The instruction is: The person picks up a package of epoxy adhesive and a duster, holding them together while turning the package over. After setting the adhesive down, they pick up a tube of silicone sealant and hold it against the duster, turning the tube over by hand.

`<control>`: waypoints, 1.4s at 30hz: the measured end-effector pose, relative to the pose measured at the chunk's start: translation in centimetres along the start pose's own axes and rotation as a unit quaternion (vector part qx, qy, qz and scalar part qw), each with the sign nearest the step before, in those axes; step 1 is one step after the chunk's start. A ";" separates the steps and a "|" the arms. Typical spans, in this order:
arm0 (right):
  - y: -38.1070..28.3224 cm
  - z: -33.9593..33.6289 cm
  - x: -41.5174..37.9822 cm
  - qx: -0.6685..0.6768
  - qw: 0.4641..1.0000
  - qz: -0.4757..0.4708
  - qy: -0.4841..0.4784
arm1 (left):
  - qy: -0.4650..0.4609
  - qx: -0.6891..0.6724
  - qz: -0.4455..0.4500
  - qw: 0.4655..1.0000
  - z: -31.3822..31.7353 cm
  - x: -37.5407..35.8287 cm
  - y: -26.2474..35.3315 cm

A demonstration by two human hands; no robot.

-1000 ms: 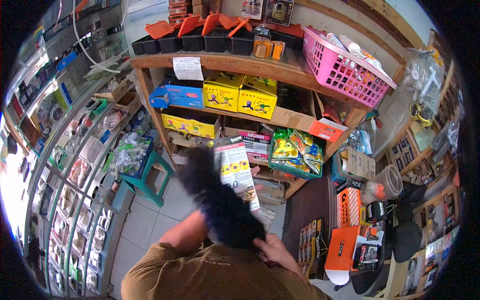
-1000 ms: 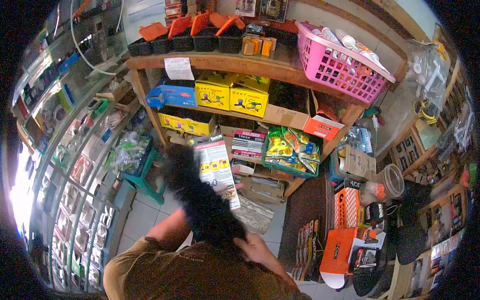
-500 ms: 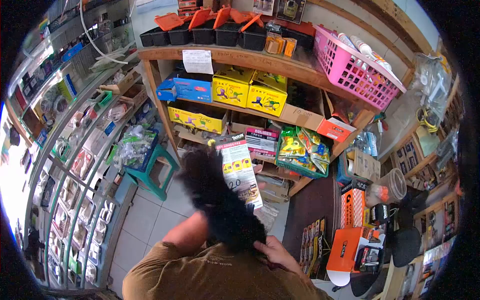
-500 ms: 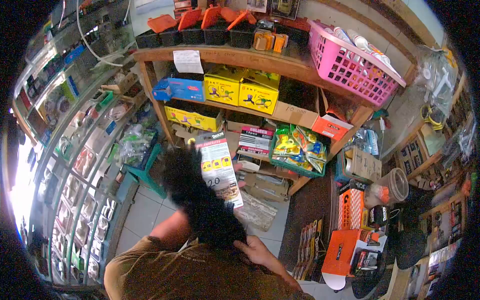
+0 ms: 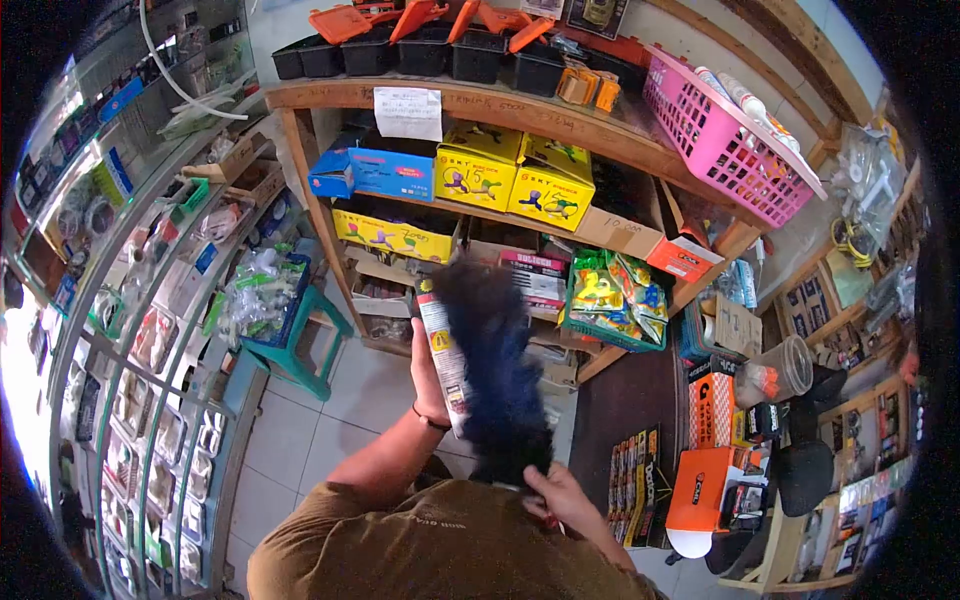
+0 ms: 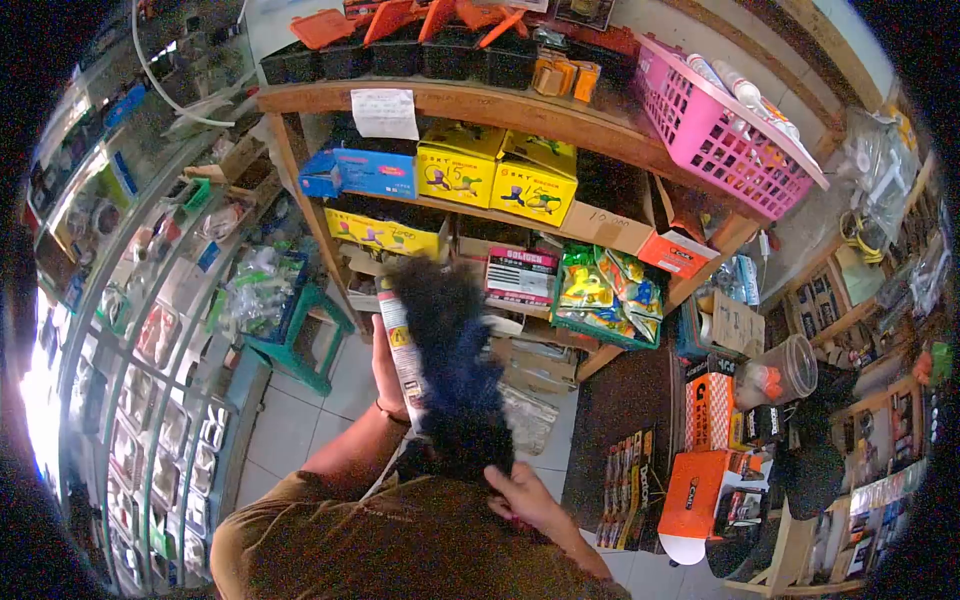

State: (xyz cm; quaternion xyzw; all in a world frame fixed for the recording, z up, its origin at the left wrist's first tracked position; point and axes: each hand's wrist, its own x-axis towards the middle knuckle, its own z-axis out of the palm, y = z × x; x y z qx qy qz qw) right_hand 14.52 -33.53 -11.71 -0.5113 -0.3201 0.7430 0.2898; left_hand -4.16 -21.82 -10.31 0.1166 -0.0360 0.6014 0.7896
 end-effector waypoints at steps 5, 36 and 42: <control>-0.8 1.9 1.8 -0.051 0.998 -0.040 -0.013 | -0.011 -0.021 -0.041 0.999 -1.1 1.4 4.1; -3.1 7.9 6.4 -0.241 0.968 -0.050 0.050 | 0.034 -0.045 -0.114 0.992 -3.0 5.6 10.0; -2.7 6.7 8.0 0.021 0.999 0.025 0.017 | 0.026 -0.101 -0.041 0.994 -7.1 4.6 12.3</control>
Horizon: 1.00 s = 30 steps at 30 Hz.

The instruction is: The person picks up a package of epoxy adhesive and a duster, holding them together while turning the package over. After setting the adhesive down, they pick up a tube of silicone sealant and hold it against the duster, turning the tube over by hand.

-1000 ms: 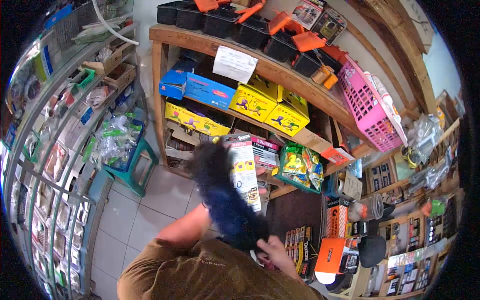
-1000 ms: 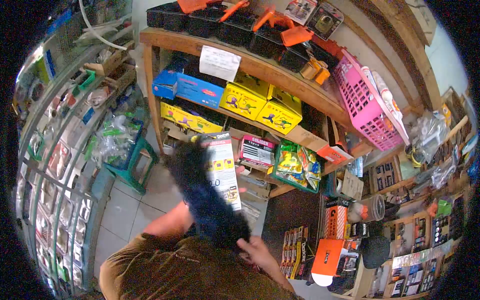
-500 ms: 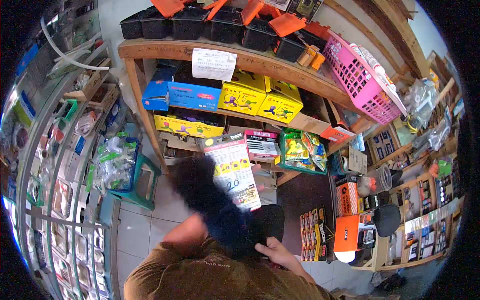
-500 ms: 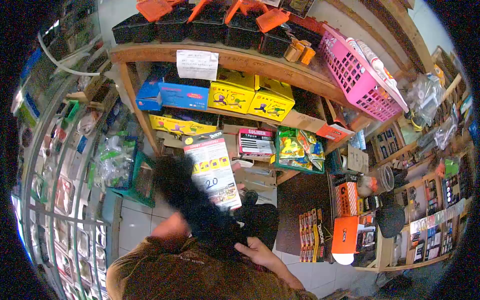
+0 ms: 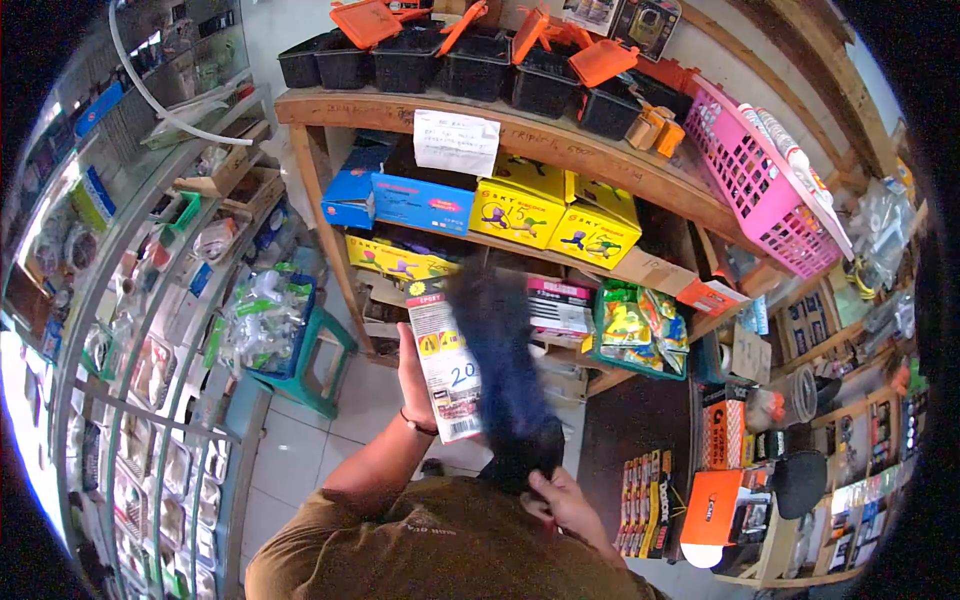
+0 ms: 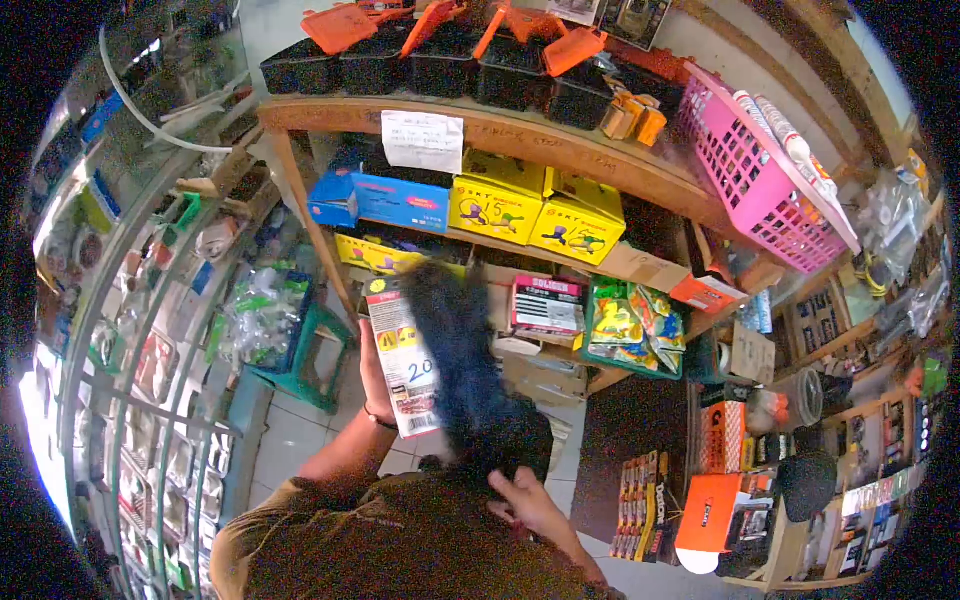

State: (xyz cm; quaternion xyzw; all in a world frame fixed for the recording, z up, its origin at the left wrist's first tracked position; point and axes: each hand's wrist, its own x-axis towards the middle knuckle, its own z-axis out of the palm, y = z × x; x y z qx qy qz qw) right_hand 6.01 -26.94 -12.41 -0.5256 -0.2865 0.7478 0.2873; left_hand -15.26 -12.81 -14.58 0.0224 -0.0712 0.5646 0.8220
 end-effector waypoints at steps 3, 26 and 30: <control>1.4 -0.8 0.7 -0.254 0.961 -0.106 -0.010 | -0.001 0.154 -0.025 0.988 3.4 -0.1 -1.5; 0.0 0.2 -3.0 -0.002 0.993 0.007 0.114 | -0.021 -0.025 -0.108 0.994 0.2 0.6 -3.3; 1.2 -0.7 -3.0 -0.214 0.974 -0.064 0.029 | -0.063 0.039 -0.116 0.990 2.4 1.1 -4.8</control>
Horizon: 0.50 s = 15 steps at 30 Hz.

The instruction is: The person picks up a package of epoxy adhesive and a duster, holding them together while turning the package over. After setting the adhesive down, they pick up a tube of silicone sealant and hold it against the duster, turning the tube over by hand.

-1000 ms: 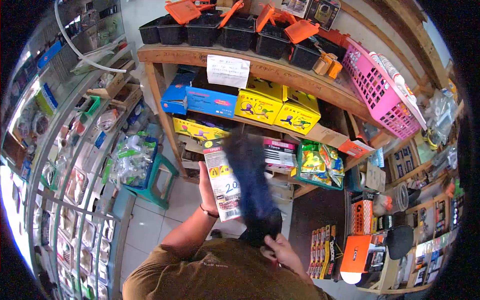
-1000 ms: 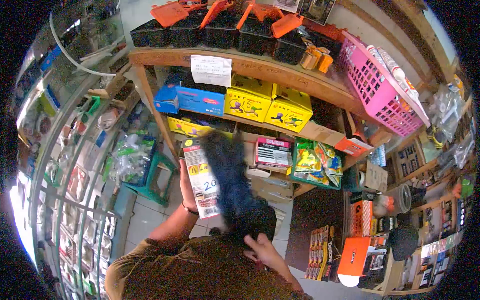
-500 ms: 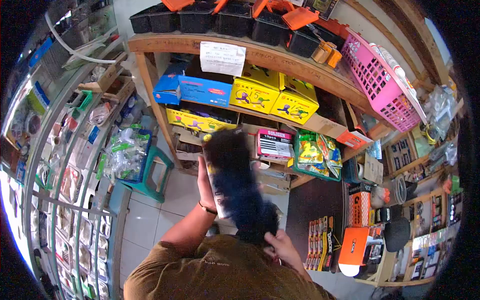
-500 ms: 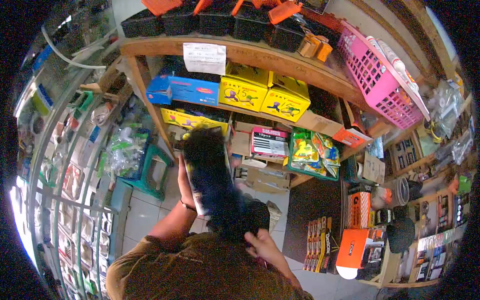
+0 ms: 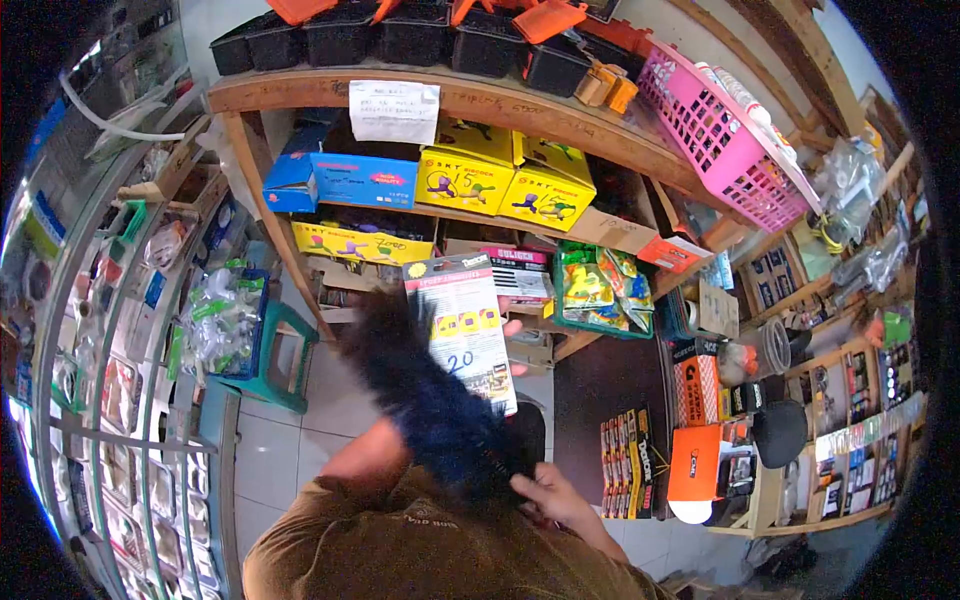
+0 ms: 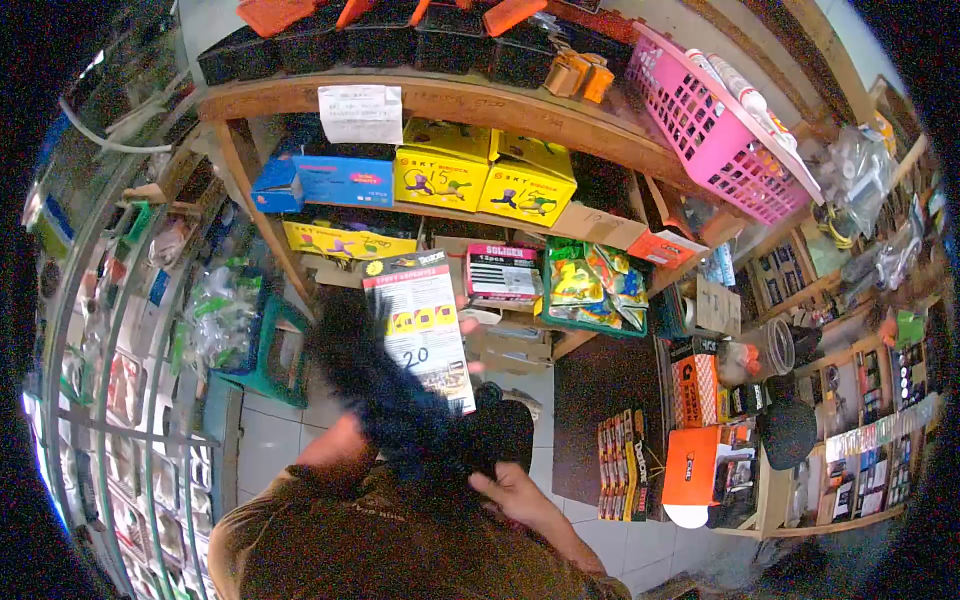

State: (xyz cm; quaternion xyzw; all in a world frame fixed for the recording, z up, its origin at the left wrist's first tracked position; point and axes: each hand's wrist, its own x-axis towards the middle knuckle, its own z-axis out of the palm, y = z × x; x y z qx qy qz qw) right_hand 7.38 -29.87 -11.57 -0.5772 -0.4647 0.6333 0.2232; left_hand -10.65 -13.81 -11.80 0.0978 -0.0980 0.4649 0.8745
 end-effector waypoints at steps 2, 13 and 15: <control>-0.4 -0.4 -0.2 0.130 0.991 0.010 0.033 | 0.012 -0.043 -0.009 0.999 2.3 0.1 0.0; -1.3 0.4 0.3 0.183 0.979 0.068 0.048 | -0.071 -0.065 -0.008 0.995 0.6 -0.8 1.5; -1.0 1.0 0.5 -0.060 0.995 -0.073 0.016 | 0.075 0.125 0.053 0.988 0.9 -0.6 0.7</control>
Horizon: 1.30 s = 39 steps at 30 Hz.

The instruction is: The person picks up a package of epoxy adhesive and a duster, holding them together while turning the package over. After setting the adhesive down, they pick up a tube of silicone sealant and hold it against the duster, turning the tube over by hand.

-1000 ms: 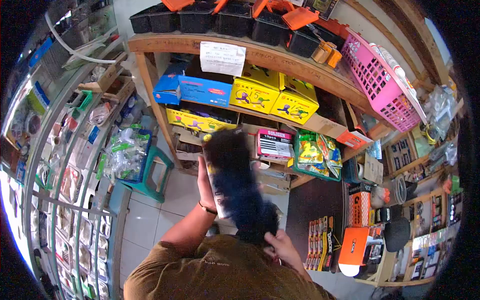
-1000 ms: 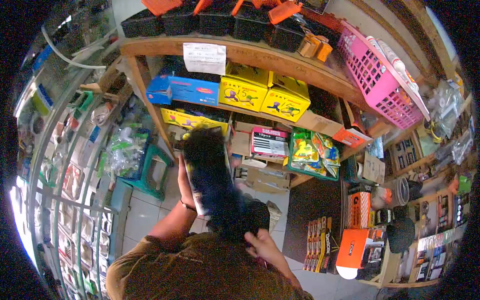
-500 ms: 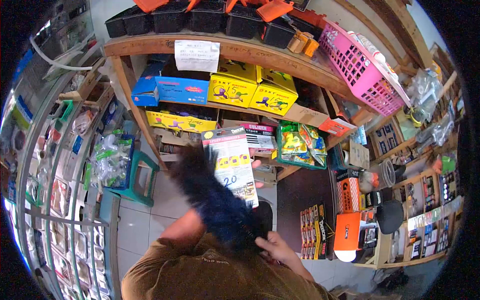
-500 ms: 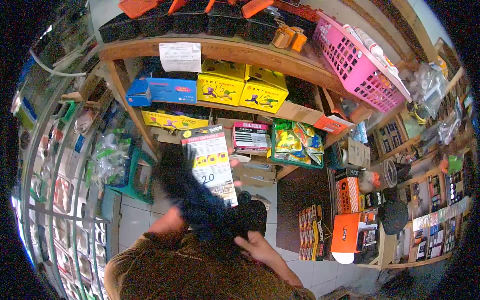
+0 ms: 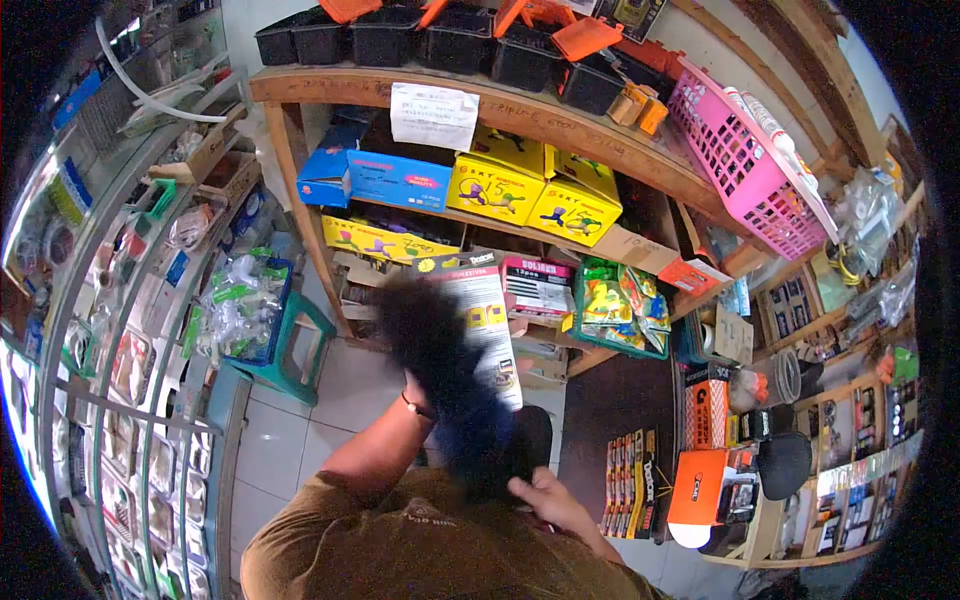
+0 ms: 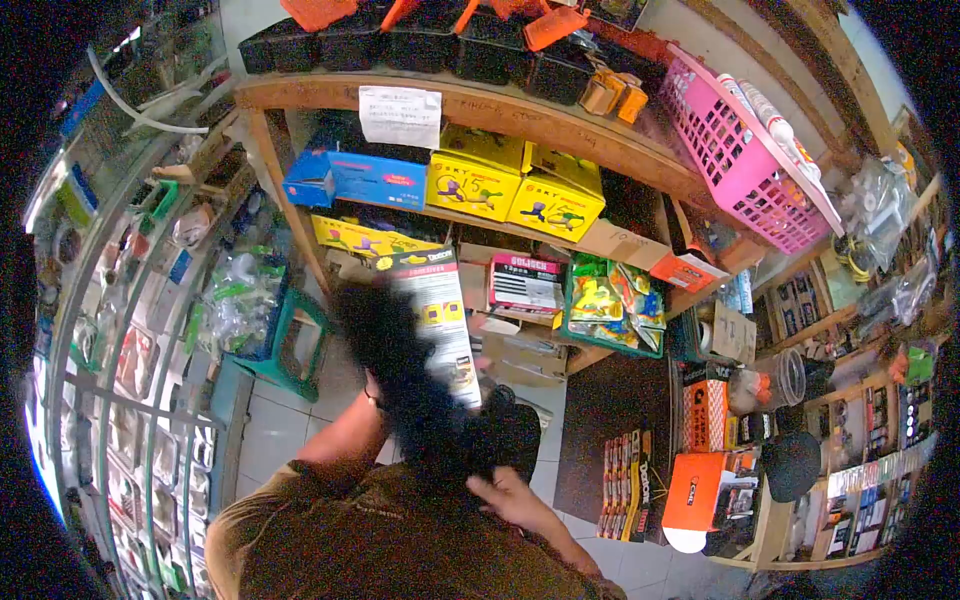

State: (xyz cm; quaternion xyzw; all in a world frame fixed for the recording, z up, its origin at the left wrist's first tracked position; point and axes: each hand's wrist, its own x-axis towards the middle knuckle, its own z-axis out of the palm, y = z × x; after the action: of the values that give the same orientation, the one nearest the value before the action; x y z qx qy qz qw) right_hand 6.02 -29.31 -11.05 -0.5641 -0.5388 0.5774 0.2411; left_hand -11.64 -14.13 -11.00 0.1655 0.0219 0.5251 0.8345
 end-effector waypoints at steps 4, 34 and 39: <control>-0.7 -0.4 0.2 0.314 0.941 0.123 0.037 | -0.043 -0.128 -0.036 0.990 1.3 -0.7 1.4; 1.7 -0.8 2.0 0.177 0.982 0.061 0.008 | -0.017 -0.103 -0.025 0.994 -0.2 1.9 0.6; 0.3 -1.4 2.9 0.401 0.913 0.076 0.017 | -0.155 -0.297 -0.054 0.941 -0.8 2.4 1.9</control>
State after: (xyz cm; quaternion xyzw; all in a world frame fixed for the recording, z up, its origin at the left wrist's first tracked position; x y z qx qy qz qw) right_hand 6.68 -26.32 -12.12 -0.4689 -0.2135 0.7516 0.4118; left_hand -12.44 -11.09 -10.82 -0.0119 -0.2557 0.4297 0.8659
